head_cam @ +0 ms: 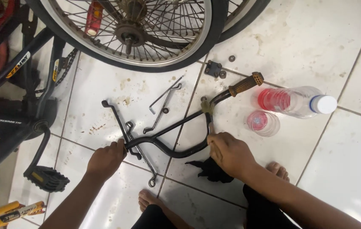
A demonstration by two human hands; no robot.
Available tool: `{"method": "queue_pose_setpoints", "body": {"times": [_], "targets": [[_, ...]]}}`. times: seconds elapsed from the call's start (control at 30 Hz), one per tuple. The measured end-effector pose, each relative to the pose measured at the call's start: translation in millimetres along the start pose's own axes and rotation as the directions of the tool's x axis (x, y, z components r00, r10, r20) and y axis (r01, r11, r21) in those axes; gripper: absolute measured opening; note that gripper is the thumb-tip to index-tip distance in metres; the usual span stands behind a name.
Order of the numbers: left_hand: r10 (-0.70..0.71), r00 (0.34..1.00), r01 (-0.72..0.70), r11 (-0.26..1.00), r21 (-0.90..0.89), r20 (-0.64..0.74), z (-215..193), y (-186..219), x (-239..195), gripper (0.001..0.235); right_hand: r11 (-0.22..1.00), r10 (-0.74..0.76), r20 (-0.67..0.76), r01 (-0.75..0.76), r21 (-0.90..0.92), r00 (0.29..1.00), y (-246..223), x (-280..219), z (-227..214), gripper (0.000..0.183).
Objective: Cleaning a bicycle handlebar using a brush and cleaning solution
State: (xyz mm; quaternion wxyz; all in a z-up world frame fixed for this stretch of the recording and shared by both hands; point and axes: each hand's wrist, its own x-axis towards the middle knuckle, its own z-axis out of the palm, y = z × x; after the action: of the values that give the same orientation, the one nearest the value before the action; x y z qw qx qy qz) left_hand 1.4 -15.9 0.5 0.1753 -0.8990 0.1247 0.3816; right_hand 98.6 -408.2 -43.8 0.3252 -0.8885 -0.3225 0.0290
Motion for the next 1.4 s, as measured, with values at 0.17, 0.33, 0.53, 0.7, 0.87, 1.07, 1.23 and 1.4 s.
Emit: {"method": "queue_pose_setpoints", "body": {"times": [0.17,0.33,0.53,0.7,0.87,1.07,1.23,1.4], "targets": [[0.001,1.0,-0.002,0.999,-0.032,-0.012,8.0,-2.3,3.0,0.027,0.985,0.106,-0.085,-0.117,-0.128,0.991,32.9,-1.7,-13.9,0.024],[0.009,0.999,-0.009,1.0,-0.011,-0.04,8.3,0.6,0.3,0.027,0.992,0.12,-0.008,-0.12,-0.033,0.993,20.6,-2.9,-9.7,0.024],[-0.001,1.0,0.001,1.0,-0.03,-0.006,17.1,-2.2,4.7,0.028,0.981,0.178,-0.025,-0.179,-0.07,0.984,39.2,-2.2,-16.6,0.027],[0.001,1.0,-0.002,1.0,-0.019,-0.019,7.2,0.1,1.7,0.03,0.988,0.145,0.079,-0.14,-0.062,0.986,29.3,-1.7,-10.3,0.029],[0.018,0.999,-0.018,1.0,0.0,-0.033,18.5,-1.6,4.8,0.033,0.99,0.072,-0.019,-0.074,-0.116,0.997,36.3,-0.2,-20.3,0.017],[0.014,1.0,-0.013,1.0,0.022,-0.009,10.9,2.1,0.4,0.033,0.991,0.033,-0.028,-0.036,-0.131,0.999,27.5,3.4,-24.2,0.019],[-0.003,0.999,0.003,1.0,0.024,-0.034,16.7,-1.6,5.7,0.035,0.998,0.007,-0.014,-0.007,-0.061,1.0,24.0,9.3,-29.7,0.017],[-0.015,1.0,0.015,1.0,0.011,-0.021,17.3,0.3,7.0,0.036,0.983,0.047,-0.013,-0.049,-0.176,0.999,32.6,7.1,-22.2,0.023]]}}
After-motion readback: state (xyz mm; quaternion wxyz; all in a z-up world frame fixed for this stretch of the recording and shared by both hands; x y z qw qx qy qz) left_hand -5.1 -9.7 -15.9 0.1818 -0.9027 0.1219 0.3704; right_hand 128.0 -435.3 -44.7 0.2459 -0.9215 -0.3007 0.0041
